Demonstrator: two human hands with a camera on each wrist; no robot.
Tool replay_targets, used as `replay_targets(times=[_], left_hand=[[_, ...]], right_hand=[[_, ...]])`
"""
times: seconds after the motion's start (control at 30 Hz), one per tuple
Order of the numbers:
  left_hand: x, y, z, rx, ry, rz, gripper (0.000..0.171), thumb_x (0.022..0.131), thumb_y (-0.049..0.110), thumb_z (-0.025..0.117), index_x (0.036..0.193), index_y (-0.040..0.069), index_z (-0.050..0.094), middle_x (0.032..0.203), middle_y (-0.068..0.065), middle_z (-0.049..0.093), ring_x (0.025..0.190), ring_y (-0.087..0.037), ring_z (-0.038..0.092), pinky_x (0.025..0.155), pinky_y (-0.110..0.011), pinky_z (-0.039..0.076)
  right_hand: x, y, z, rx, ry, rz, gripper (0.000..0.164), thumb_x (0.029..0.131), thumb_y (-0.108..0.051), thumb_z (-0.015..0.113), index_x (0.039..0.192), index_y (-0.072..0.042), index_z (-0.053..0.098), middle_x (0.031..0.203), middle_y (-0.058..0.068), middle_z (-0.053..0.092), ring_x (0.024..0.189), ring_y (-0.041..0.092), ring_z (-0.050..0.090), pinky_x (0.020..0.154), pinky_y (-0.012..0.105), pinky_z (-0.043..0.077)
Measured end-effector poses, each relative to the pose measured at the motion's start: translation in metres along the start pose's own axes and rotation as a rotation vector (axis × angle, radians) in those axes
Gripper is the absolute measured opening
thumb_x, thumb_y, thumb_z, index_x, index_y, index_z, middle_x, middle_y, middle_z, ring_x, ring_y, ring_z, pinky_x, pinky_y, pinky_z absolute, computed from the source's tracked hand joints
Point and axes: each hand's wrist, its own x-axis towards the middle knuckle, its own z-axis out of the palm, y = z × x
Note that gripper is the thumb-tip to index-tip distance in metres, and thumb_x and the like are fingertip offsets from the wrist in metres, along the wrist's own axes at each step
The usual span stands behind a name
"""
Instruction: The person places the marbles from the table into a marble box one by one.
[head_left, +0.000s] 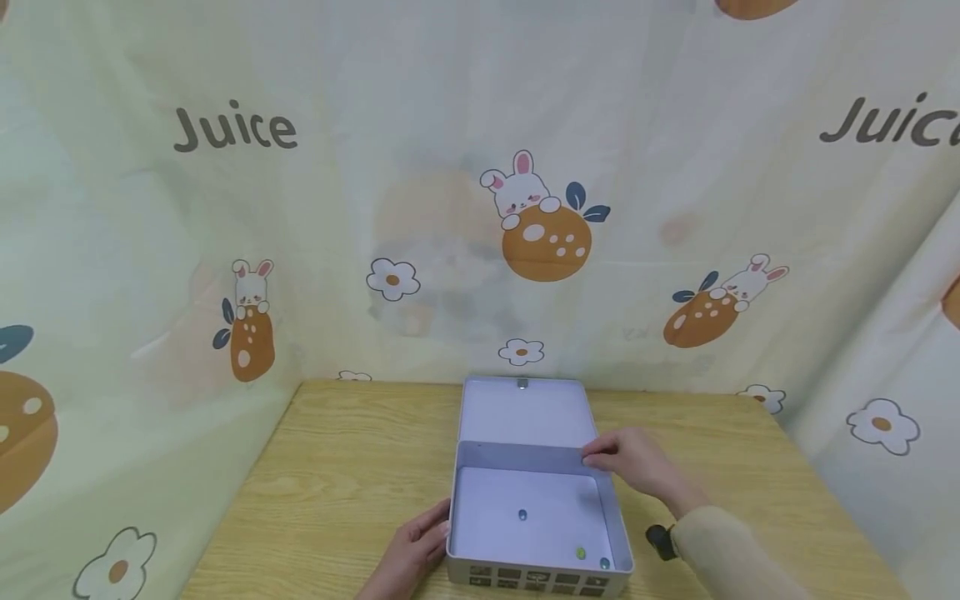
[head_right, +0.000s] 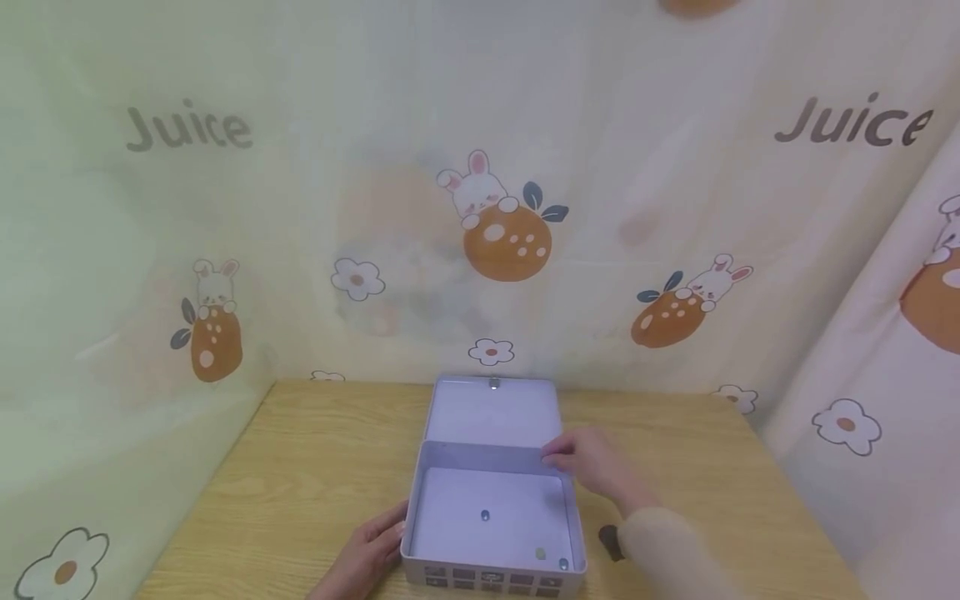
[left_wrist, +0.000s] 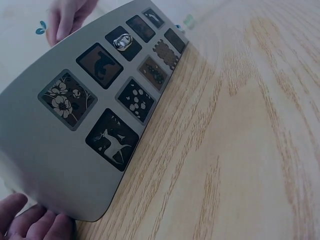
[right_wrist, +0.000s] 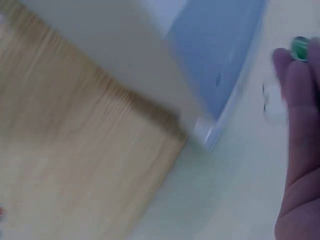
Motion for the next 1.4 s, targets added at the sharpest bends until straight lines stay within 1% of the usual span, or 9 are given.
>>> replay_targets(times=[0.17,0.27,0.43,0.77,0.93,1.07,1.23,1.33,1.4], left_hand=[[0.001,-0.004,0.001,-0.013,0.003,-0.006,0.067,0.107,0.023,0.054,0.154,-0.014,0.024,0.163,-0.032,0.023,0.150,-0.045,0.029,0.117,-0.035,0.046],[0.002,-0.007,0.003,-0.017,-0.015,0.007,0.065,0.108,0.021,0.051,0.154,-0.015,0.023,0.163,-0.033,0.022,0.150,-0.045,0.029,0.118,-0.037,0.045],[0.003,-0.008,0.005,-0.009,-0.024,0.031,0.062,0.109,0.019,0.049,0.154,-0.015,0.023,0.162,-0.034,0.022,0.149,-0.045,0.031,0.118,-0.039,0.044],[0.001,-0.004,0.003,-0.028,-0.028,0.027,0.064,0.108,0.017,0.050,0.154,-0.015,0.021,0.163,-0.034,0.019,0.150,-0.045,0.026,0.118,-0.034,0.043],[0.002,-0.004,0.001,-0.012,-0.022,0.022,0.064,0.108,0.019,0.050,0.155,-0.015,0.021,0.163,-0.033,0.019,0.150,-0.046,0.024,0.119,-0.039,0.042],[0.002,-0.003,-0.001,-0.001,-0.019,0.017,0.065,0.108,0.020,0.050,0.155,-0.014,0.021,0.163,-0.033,0.019,0.150,-0.046,0.024,0.120,-0.041,0.041],[0.002,-0.003,0.000,-0.007,-0.012,0.007,0.065,0.108,0.021,0.051,0.155,-0.013,0.023,0.163,-0.032,0.021,0.150,-0.045,0.026,0.119,-0.037,0.043],[0.002,-0.002,0.000,-0.011,-0.010,0.010,0.064,0.107,0.020,0.051,0.154,-0.014,0.023,0.163,-0.032,0.021,0.150,-0.045,0.027,0.118,-0.035,0.045],[0.002,-0.001,0.000,-0.011,-0.017,0.020,0.063,0.108,0.018,0.050,0.154,-0.015,0.023,0.163,-0.033,0.021,0.150,-0.045,0.027,0.118,-0.035,0.044]], right_hand=[[0.026,-0.026,0.038,-0.269,-0.111,-0.017,0.009,0.085,-0.002,0.078,0.090,-0.009,0.082,0.087,0.001,0.078,0.084,0.016,0.070,0.079,0.038,0.063],[0.032,-0.033,0.053,-0.348,-0.167,0.014,0.009,0.084,0.000,0.079,0.087,-0.008,0.081,0.083,0.001,0.075,0.080,0.016,0.068,0.077,0.036,0.063],[0.033,-0.037,0.062,-0.374,-0.162,0.014,0.010,0.082,0.002,0.079,0.083,-0.009,0.079,0.079,0.000,0.073,0.077,0.015,0.066,0.074,0.034,0.062],[0.035,-0.034,0.060,-0.359,-0.145,0.036,0.009,0.083,-0.001,0.080,0.085,-0.010,0.079,0.082,0.001,0.074,0.080,0.016,0.068,0.078,0.035,0.064],[0.036,-0.034,0.057,-0.342,-0.129,0.028,0.008,0.084,-0.001,0.079,0.087,-0.009,0.080,0.085,0.003,0.076,0.084,0.019,0.071,0.081,0.038,0.064],[0.031,-0.032,0.050,-0.294,-0.075,-0.018,0.010,0.084,-0.001,0.078,0.088,-0.009,0.081,0.086,0.003,0.077,0.086,0.020,0.072,0.082,0.040,0.064],[0.011,-0.017,0.022,-0.097,0.016,-0.071,0.011,0.089,-0.003,0.075,0.097,-0.005,0.081,0.096,0.007,0.079,0.090,0.021,0.072,0.078,0.035,0.064],[-0.011,0.006,-0.002,0.039,0.089,-0.076,0.016,0.093,-0.010,0.073,0.105,-0.002,0.080,0.104,0.013,0.079,0.092,0.016,0.072,0.076,0.027,0.062],[-0.029,0.026,-0.019,0.115,0.143,-0.035,0.022,0.095,-0.016,0.072,0.110,0.000,0.078,0.108,0.014,0.078,0.092,0.008,0.072,0.078,0.022,0.061]])
